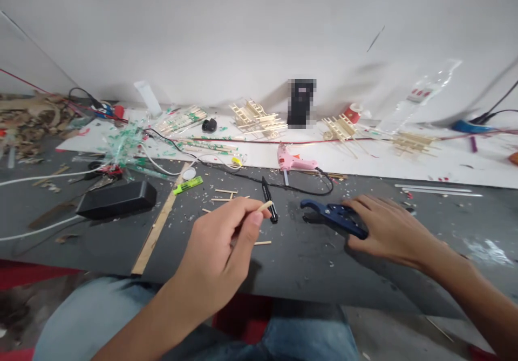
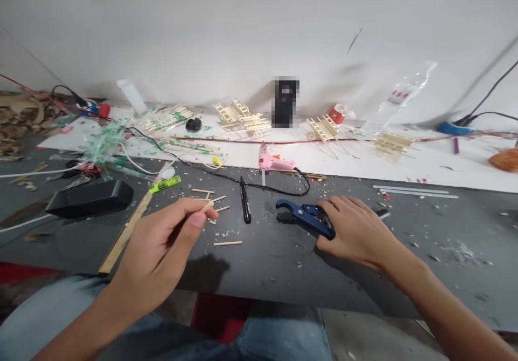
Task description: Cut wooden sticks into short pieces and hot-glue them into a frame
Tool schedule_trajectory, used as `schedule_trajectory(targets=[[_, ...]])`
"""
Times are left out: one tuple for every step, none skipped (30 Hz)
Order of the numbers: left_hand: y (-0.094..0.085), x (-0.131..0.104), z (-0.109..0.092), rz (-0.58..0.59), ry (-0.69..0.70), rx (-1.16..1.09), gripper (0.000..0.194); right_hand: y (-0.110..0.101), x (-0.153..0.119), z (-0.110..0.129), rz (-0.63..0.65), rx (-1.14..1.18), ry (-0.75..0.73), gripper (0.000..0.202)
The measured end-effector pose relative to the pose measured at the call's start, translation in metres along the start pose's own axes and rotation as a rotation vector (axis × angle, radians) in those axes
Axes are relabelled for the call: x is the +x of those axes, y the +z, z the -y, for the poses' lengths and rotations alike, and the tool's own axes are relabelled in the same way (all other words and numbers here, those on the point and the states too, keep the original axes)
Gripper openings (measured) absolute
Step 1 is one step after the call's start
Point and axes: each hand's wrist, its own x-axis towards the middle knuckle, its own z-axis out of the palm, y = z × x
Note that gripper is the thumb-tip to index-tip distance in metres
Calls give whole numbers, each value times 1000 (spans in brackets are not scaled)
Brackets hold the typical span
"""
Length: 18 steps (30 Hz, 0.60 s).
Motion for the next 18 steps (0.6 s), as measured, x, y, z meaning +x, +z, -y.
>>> schedule_trajectory(targets=[[-1, 1, -3, -9, 15, 29, 21, -2, -3, 3, 14, -3, 26, 45], [-3, 1, -6, -16, 24, 51, 21, -4, -6, 5, 18, 2, 57, 40], [-4, 2, -8, -20, 30, 64, 21, -6, -10, 8, 5, 17, 88, 37], [-6, 4, -10, -22, 35, 69, 22, -9, -14, 11, -28, 50, 110, 35], [-7, 5, -12, -22, 40, 69, 22, -14, -17, 16, -72, 103, 123, 34], [-8, 7, -13, -20, 50, 68, 22, -20, -19, 22, -126, 176, 129, 31], [-8, 9, -16, -17, 62, 66, 21, -28, -20, 32, -188, 266, 119, 27], [-8, 11, -18, -14, 76, 65, 21, -37, -18, 43, -236, 362, 99, 21], [-8, 12, -21, -13, 91, 64, 21, -47, -15, 57, -289, 445, 81, 10], [-8, 14, -24, -12, 106, 64, 20, -57, -10, 71, -355, 503, 61, 2], [-7, 15, -26, -15, 120, 64, 20, -66, -3, 86, -379, 560, 33, 4], [-7, 15, -28, -17, 128, 68, 19, -74, 4, 100, -398, 629, -3, 7], [-7, 16, -29, -20, 133, 75, 19, -80, 11, 113, -401, 694, -30, 11], [-7, 15, -30, -24, 132, 84, 18, -84, 17, 125, -395, 750, -53, 14], [-7, 15, -30, -32, 127, 92, 18, -87, 23, 134, -385, 795, -71, 16], [-8, 15, -29, -40, 121, 98, 17, -87, 27, 141, -378, 826, -82, 16], [-8, 14, -29, -49, 115, 106, 18, -87, 30, 147, -377, 843, -90, 16], [-9, 14, -28, -60, 114, 114, 19, -85, 32, 151, -383, 848, -94, 16]])
